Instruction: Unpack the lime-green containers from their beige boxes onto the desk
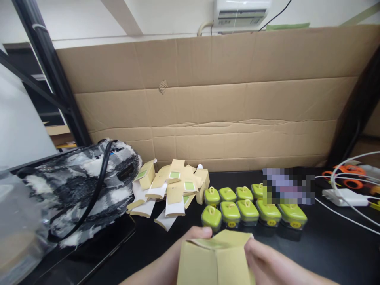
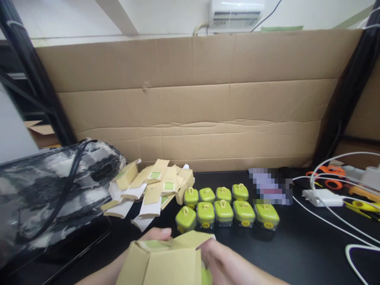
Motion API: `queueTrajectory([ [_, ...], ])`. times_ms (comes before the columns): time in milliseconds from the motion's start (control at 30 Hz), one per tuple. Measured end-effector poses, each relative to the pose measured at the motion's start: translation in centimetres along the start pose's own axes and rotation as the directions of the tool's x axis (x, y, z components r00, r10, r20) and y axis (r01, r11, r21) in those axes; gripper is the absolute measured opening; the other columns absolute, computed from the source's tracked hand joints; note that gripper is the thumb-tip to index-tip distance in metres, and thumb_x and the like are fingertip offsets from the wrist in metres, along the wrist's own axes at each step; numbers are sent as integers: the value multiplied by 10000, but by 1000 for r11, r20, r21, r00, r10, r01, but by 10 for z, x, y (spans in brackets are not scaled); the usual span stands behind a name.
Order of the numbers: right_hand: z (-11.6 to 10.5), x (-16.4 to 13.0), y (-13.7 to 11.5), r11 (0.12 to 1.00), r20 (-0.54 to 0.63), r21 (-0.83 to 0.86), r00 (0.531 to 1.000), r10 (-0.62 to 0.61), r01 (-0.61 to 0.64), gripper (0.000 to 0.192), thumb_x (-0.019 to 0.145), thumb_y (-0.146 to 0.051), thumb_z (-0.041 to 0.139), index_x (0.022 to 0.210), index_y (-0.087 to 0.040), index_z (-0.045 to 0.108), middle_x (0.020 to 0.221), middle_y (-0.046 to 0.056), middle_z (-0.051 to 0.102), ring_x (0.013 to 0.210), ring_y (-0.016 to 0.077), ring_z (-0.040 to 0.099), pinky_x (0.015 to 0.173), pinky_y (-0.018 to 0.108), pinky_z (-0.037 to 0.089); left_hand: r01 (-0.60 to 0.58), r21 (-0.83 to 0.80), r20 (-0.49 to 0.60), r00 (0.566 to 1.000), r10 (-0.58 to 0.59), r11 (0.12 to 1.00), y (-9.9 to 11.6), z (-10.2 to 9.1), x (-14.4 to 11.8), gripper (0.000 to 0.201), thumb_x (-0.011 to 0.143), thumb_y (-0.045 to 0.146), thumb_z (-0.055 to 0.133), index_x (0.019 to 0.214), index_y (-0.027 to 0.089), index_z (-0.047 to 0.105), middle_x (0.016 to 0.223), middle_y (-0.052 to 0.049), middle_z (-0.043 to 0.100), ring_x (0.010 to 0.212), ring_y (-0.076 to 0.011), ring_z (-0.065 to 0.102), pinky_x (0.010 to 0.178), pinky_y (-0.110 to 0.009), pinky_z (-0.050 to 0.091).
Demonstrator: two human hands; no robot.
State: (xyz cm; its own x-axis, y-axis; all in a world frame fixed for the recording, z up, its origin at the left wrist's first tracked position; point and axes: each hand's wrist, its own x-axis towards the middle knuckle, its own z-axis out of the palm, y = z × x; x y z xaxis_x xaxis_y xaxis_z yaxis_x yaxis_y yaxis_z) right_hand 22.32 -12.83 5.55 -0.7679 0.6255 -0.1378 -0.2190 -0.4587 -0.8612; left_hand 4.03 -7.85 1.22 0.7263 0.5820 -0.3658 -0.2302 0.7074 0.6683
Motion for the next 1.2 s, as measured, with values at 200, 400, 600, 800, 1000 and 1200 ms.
queueTrajectory([
  [200, -56, -27, -54, 639, -393, -769, 762, -514, 35, 591, 702, -510, 677, 1192, -266, 453, 1139, 68, 609, 997, 233, 606, 808, 328, 506, -279, 107, 17, 960, 279, 954, 29, 27, -40, 279, 606, 358, 794, 767, 178, 654, 760, -4, 711, 719, -162, 639, 741, -232, 433],
  [400, -147, -48, -98, 227, -358, -930, 568, -741, -289, 526, 672, -466, 606, 1117, -204, 505, 1064, 131, 582, 921, 316, 589, 863, 516, 445, -315, 158, -38, 945, 324, 936, 29, 42, -50, 237, 794, 402, 605, 886, 189, 655, 841, -31, 730, 784, -202, 669, 777, -280, 465],
  [600, -180, -53, -87, 106, -335, -926, 662, -670, -362, 516, 562, -256, 585, 1075, -202, 561, 1025, 103, 663, 985, 290, 628, 847, 430, 499, -271, 211, -136, 943, 302, 939, 25, 42, -50, 366, 827, 442, 555, 1070, 176, 624, 887, -44, 733, 809, -192, 667, 746, -256, 480],
  [800, -154, -44, -85, -4, -236, -941, 666, -708, -338, 404, 731, -343, 511, 1099, -181, 549, 1105, 154, 655, 1052, 317, 619, 920, 500, 473, -307, 179, -187, 922, 339, 935, 26, 46, -48, 377, 813, 440, 586, 1086, 181, 569, 961, -42, 719, 909, -189, 663, 790, -253, 483],
  [1000, -48, -22, -38, -485, 351, -875, 693, -630, 2, 549, 779, -300, 618, 1291, -225, 434, 1382, 108, 462, 1270, 202, 461, 961, 289, 485, -344, 212, -200, 901, 385, 915, 17, 38, -35, 473, 775, 481, 634, 1076, 199, 403, 1041, -122, 684, 969, -276, 655, 792, -387, 506],
  [1200, -10, -12, -20, -843, 703, -537, 576, -418, 44, 269, 886, -201, 521, 1128, -239, 630, 1049, -28, 732, 1013, 139, 665, 992, 302, 458, -392, 191, -203, 881, 427, 900, 6, 28, -27, 499, 753, 412, 691, 1023, 237, 309, 964, -65, 696, 784, -202, 700, 739, -320, 498],
])
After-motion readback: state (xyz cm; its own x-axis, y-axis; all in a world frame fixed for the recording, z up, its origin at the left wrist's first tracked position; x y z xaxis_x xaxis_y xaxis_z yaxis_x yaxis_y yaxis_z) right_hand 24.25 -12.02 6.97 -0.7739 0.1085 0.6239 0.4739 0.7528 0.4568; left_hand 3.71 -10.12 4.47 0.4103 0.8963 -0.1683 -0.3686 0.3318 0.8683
